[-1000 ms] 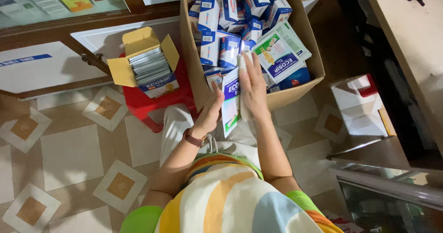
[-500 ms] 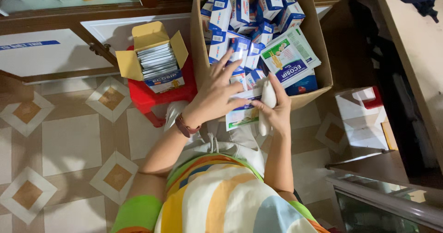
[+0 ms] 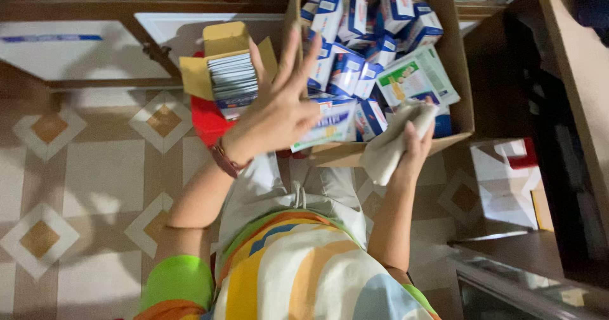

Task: The person sits in a chair and wipes small product boxes with a white cloth. They pick up boxes from a large cardboard container, wipe them, and place them into a smaller box on a red stool. The person also wipes the inside of the large cardboard box.

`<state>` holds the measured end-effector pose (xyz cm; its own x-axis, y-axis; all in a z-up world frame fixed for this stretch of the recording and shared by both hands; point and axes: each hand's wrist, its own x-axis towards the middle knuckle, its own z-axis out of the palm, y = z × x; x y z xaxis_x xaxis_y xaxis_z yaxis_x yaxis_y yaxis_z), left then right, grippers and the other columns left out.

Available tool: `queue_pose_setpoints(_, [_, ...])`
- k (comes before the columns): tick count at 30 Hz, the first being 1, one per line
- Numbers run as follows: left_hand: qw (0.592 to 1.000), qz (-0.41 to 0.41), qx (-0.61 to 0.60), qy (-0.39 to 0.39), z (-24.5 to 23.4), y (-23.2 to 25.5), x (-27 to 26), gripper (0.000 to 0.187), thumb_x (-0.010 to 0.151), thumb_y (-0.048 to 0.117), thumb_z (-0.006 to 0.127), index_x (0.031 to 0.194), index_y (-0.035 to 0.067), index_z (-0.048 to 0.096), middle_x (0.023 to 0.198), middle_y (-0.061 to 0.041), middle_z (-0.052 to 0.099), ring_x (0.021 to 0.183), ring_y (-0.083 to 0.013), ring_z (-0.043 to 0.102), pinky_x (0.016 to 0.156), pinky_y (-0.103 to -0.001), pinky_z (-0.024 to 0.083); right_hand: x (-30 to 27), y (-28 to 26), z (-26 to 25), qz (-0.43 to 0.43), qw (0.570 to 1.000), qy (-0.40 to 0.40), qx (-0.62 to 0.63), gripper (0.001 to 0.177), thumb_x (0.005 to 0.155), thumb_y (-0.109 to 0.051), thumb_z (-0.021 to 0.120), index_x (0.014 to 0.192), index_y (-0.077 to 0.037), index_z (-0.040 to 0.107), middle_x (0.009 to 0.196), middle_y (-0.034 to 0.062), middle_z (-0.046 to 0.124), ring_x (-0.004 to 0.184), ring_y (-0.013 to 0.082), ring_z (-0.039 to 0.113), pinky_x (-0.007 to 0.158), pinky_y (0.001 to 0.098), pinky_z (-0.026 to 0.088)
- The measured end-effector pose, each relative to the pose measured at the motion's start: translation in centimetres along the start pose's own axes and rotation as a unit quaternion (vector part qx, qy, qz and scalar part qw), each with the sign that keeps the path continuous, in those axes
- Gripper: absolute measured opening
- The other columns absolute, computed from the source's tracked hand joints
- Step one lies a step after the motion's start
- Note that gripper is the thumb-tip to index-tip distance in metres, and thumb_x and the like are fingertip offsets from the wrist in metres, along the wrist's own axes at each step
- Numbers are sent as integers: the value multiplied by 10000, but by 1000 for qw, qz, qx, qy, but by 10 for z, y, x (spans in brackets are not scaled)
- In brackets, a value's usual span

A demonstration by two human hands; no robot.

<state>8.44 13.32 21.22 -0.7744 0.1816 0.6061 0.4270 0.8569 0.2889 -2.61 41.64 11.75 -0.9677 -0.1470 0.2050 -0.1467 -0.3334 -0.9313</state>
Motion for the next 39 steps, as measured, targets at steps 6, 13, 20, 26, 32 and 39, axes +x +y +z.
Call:
queue_pose_setpoints(6, [994,-54,81,40,-33,-70,-13,278,985,215,809,738,176,690,1729,-125,48,1566,-419,-69,1200,-790,-118,24,32,-18,-13,999,-5,47,767,892,-265,587,1582,-34,344,1346,158,580,1229,277,594,1073,385,503])
queue_pose_setpoints(13, [972,-153,156,88,-41,-157,-48,173,1035,273,758,956,120,767,1692,-224,215,1573,-443,141,1227,-776,-31,32,37,-29,32,998,19,-59,659,933,-227,540,1540,-33,374,1295,171,598,1126,259,629,974,380,535])
queue_pose_setpoints(20, [948,-208,196,139,23,-235,-95,129,983,234,836,879,177,784,1722,-196,251,1583,-433,71,1182,-805,17,32,38,-29,27,997,0,-77,609,964,-236,519,1519,-18,397,1241,189,663,1106,261,642,962,371,530])
queue_pose_setpoints(26, [953,-200,194,123,37,-244,-116,184,978,202,833,826,132,756,1738,-204,256,1624,-400,35,1217,-779,35,31,36,-30,40,997,-10,-68,620,970,-247,538,1522,-10,388,1289,199,649,1156,260,645,996,363,522])
queue_pose_setpoints(32, [951,-235,191,60,33,-231,-108,278,967,313,863,762,161,754,1732,-154,253,1593,-379,-5,1195,-770,-54,29,29,-21,55,993,4,-105,656,939,-283,541,1523,-38,371,1259,191,656,1116,245,655,932,352,547])
queue_pose_setpoints(39, [916,-345,191,-75,98,-235,-121,300,791,296,812,965,55,777,1728,-157,183,1557,-407,-71,1158,-732,-80,27,24,-17,58,992,1,-116,645,969,-291,532,1538,-29,382,1273,184,664,1094,235,650,926,341,543])
